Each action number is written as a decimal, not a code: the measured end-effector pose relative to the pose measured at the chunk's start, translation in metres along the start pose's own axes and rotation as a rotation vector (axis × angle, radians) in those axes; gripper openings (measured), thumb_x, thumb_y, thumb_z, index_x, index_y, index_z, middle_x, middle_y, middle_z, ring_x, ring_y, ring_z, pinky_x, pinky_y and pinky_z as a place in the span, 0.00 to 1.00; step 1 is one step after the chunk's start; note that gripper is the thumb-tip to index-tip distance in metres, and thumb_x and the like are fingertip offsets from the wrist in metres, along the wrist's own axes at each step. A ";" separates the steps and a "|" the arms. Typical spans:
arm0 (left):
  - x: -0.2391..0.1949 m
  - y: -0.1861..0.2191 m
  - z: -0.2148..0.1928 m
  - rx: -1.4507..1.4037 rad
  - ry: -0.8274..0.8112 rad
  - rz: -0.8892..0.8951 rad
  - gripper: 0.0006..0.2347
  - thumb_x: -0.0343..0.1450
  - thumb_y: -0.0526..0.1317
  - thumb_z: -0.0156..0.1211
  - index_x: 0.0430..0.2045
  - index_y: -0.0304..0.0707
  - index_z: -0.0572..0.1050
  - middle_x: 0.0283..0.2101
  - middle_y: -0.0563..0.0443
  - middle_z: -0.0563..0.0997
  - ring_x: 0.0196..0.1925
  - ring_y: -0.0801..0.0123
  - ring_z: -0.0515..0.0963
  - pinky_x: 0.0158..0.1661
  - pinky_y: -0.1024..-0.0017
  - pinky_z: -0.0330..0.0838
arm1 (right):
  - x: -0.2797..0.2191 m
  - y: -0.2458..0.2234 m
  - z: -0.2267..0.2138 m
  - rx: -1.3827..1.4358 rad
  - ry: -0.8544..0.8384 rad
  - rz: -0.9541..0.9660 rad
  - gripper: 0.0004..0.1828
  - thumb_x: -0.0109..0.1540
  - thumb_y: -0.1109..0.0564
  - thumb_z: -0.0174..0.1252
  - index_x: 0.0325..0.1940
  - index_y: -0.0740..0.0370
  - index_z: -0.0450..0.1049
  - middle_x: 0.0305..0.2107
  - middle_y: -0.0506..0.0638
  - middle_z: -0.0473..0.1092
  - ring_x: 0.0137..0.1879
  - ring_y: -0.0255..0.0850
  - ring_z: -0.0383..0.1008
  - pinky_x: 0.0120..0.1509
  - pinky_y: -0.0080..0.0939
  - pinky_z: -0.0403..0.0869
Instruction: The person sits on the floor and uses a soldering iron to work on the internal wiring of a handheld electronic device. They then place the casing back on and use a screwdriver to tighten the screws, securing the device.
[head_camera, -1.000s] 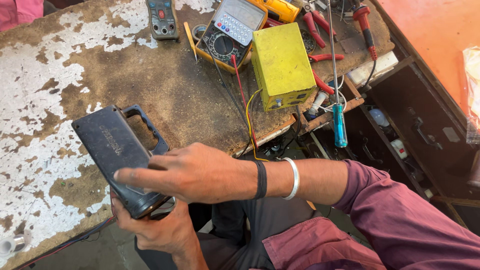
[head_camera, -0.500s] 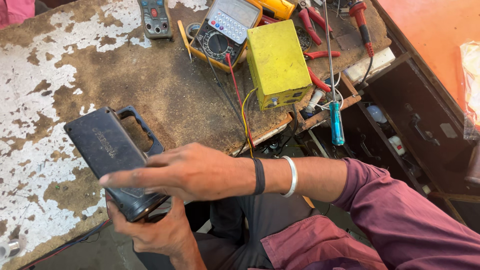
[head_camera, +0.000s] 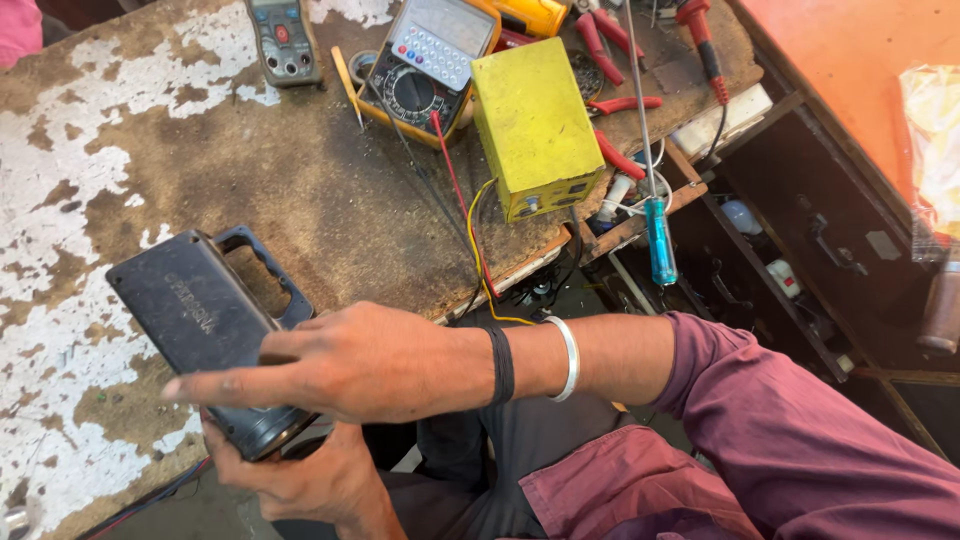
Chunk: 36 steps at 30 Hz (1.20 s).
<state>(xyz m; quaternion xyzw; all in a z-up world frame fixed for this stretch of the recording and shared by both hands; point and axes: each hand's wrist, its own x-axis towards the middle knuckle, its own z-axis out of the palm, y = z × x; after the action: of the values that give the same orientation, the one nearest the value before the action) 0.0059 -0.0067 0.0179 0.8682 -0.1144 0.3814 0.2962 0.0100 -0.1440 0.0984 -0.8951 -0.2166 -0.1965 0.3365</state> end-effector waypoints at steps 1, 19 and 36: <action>0.000 0.002 -0.001 -0.005 -0.017 -0.039 0.36 0.70 0.45 0.81 0.63 0.25 0.60 0.53 0.31 0.80 0.50 0.51 0.87 0.49 0.66 0.85 | 0.000 -0.001 -0.003 0.017 0.007 0.001 0.33 0.71 0.50 0.56 0.76 0.32 0.48 0.34 0.46 0.72 0.34 0.42 0.77 0.34 0.40 0.75; -0.002 0.003 -0.004 -0.063 -0.030 -0.112 0.42 0.67 0.54 0.79 0.69 0.27 0.59 0.65 0.30 0.73 0.66 0.42 0.77 0.62 0.52 0.77 | 0.006 0.018 -0.011 0.153 -0.140 -0.020 0.43 0.68 0.64 0.55 0.80 0.34 0.46 0.46 0.56 0.76 0.32 0.42 0.78 0.31 0.40 0.75; 0.000 0.005 0.009 -0.133 0.032 -0.086 0.37 0.63 0.51 0.79 0.62 0.37 0.64 0.64 0.33 0.68 0.64 0.41 0.76 0.55 0.54 0.82 | 0.006 0.006 -0.018 0.032 -0.111 0.060 0.30 0.63 0.58 0.64 0.69 0.54 0.66 0.36 0.56 0.77 0.36 0.52 0.81 0.36 0.48 0.78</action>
<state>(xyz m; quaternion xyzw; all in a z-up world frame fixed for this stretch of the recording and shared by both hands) 0.0095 -0.0160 0.0149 0.8444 -0.0972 0.3737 0.3713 0.0144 -0.1584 0.1106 -0.9053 -0.2109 -0.1329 0.3439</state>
